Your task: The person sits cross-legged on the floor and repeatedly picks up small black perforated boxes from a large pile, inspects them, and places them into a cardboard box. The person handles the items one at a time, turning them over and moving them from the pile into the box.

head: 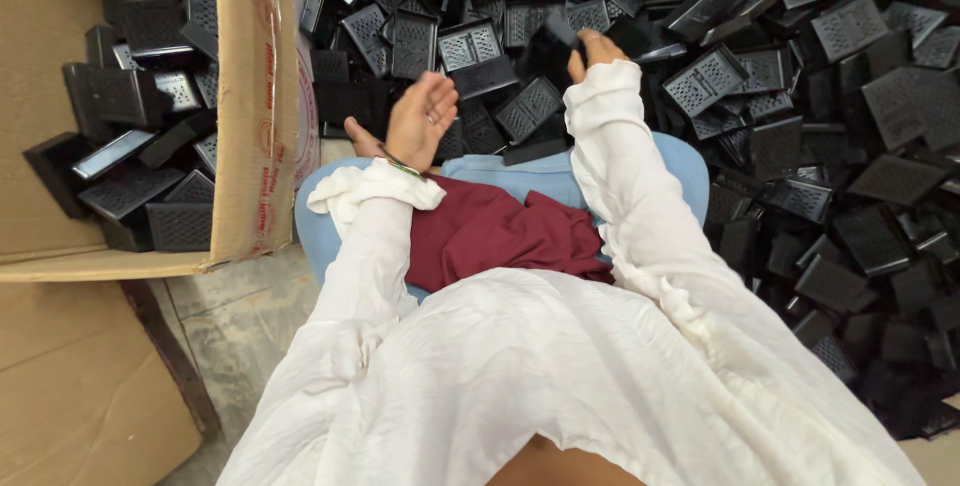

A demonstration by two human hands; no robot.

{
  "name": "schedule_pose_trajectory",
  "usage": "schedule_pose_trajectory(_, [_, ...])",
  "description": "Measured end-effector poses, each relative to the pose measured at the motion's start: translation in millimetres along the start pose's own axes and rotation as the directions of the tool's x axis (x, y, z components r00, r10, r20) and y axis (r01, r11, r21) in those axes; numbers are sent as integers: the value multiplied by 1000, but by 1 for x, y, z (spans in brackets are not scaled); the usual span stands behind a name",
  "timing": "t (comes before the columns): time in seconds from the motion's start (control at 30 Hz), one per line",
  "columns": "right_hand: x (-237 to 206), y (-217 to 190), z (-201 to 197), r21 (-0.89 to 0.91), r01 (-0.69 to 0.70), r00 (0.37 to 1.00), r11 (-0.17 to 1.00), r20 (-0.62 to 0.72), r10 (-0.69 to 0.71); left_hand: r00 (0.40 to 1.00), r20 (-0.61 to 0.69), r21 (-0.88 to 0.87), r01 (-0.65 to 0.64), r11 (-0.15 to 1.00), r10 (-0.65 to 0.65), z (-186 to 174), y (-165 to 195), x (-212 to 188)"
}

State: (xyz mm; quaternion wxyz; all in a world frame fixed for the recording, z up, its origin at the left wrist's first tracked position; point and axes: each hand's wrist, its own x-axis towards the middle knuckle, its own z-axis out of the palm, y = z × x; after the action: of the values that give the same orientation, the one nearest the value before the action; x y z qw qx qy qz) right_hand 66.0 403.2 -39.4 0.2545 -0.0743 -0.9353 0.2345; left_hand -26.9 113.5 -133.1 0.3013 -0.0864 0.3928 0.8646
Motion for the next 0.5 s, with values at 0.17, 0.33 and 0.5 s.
schedule_pose_trajectory(0.17, [-16,-5,28,334,-135,984,933,-65,166,996,85,275,4,961,-28,14,-10,0])
schedule_pose_trajectory(0.33, [-50,-41,88,693,-641,763,329,531,368,908,397,-83,182,980,-135,35,12,-21])
schedule_pose_trajectory(0.5, [-53,-57,105,703,-646,752,298,652,93,936,349,-184,115,976,-44,45,13,-28])
